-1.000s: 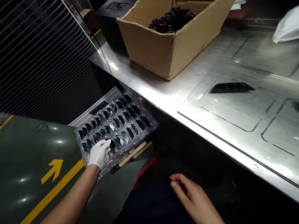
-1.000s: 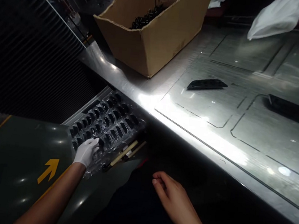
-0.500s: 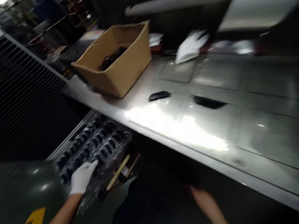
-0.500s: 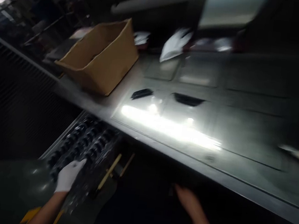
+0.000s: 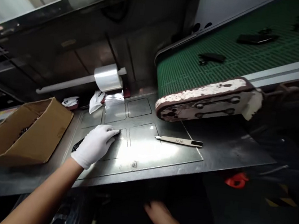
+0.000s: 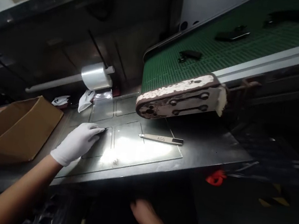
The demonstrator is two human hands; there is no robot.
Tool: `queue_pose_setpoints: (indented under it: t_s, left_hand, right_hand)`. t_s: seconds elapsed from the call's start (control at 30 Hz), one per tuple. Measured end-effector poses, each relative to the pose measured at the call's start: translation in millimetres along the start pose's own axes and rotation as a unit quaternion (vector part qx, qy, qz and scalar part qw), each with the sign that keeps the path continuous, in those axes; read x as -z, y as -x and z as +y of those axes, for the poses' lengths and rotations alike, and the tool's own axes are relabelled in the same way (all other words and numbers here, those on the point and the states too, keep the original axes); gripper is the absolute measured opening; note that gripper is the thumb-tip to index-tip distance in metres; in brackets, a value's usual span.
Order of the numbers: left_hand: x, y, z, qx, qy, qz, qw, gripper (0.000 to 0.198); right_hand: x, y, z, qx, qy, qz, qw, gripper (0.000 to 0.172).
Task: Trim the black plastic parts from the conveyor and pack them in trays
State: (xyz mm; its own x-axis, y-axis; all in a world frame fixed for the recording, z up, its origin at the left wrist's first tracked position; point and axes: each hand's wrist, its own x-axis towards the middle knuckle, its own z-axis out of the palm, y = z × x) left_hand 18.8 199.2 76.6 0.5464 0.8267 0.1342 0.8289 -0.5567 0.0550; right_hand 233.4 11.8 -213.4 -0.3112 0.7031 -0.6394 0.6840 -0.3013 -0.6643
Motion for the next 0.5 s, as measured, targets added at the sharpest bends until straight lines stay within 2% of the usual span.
queue_pose_setpoints:
  t_s: [0.07, 0.13, 0.3, 0.4, 0.5]
  left_hand:
    - [-1.2, -12, -10, -0.023, -0.035, -0.036, 0.998, 0.031]
    - [-0.5, -14, -14, -0.044, -0.062, -0.060, 0.995, 0.035]
    - [5.3, -20, -24, -0.056, -0.060, -0.073, 0.994, 0.039]
    - [10.0, -31, -40, -0.028, -0.024, -0.037, 0.999, 0.032]
    - [14.3, -31, -52, 0.043, -0.022, 0.063, 0.997, 0.036]
  right_hand:
    - [1, 1, 2, 0.014, -0.021, 0.007, 1.000, 0.033]
    - [2, 1, 2, 0.009, -0.030, 0.002, 1.000, 0.032]
    - [5, -1, 0, -0.012, -0.021, -0.017, 1.000, 0.031]
    - [7, 1, -1, -0.010, -0.016, -0.020, 1.000, 0.030]
    - [4, 0, -2, -0.011, -0.015, -0.017, 1.000, 0.033]
